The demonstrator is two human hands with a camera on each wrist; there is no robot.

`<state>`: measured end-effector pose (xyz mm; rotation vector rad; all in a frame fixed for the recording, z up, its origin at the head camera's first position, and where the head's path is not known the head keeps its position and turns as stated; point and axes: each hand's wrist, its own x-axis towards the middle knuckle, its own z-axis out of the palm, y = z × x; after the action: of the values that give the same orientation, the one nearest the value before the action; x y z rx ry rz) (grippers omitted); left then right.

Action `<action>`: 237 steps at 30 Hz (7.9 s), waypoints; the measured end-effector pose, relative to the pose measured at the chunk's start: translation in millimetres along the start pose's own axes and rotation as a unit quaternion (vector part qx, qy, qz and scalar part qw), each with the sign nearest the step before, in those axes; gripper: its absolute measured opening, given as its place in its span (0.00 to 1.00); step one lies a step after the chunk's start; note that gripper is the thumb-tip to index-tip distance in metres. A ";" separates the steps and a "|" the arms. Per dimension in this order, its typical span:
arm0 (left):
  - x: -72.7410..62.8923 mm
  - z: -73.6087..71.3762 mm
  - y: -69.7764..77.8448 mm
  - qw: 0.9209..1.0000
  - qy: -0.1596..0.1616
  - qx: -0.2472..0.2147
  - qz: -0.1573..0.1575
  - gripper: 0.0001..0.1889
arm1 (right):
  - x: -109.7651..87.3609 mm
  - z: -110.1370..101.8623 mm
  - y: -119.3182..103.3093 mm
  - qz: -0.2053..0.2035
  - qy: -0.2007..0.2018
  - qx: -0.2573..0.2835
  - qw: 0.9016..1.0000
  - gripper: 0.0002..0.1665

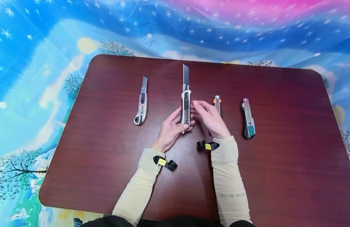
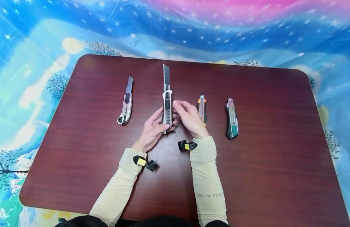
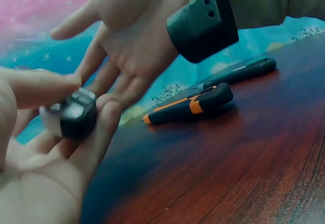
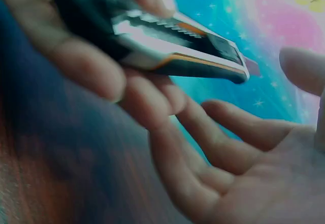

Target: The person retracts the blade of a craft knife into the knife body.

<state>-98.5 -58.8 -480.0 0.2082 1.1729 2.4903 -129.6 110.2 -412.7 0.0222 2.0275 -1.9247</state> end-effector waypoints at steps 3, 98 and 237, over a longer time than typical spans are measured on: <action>-2.1 -0.4 1.9 0.999 -0.031 -0.009 -0.010 0.38 | 1.0 -0.1 1.0 0.001 0.009 0.004 1.000 0.26; 0.1 -1.7 -1.0 0.999 -0.023 0.012 -0.043 0.26 | 4.7 14.2 6.0 -0.017 0.004 0.120 0.993 0.23; -1.6 -1.2 -0.9 0.999 0.029 0.025 -0.006 0.22 | 11.9 14.2 20.2 -0.055 -0.085 0.151 0.983 0.23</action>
<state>-97.1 -59.8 -481.4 0.1422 1.2570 2.4736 -132.5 95.4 -435.6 -0.1786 1.6458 -2.2028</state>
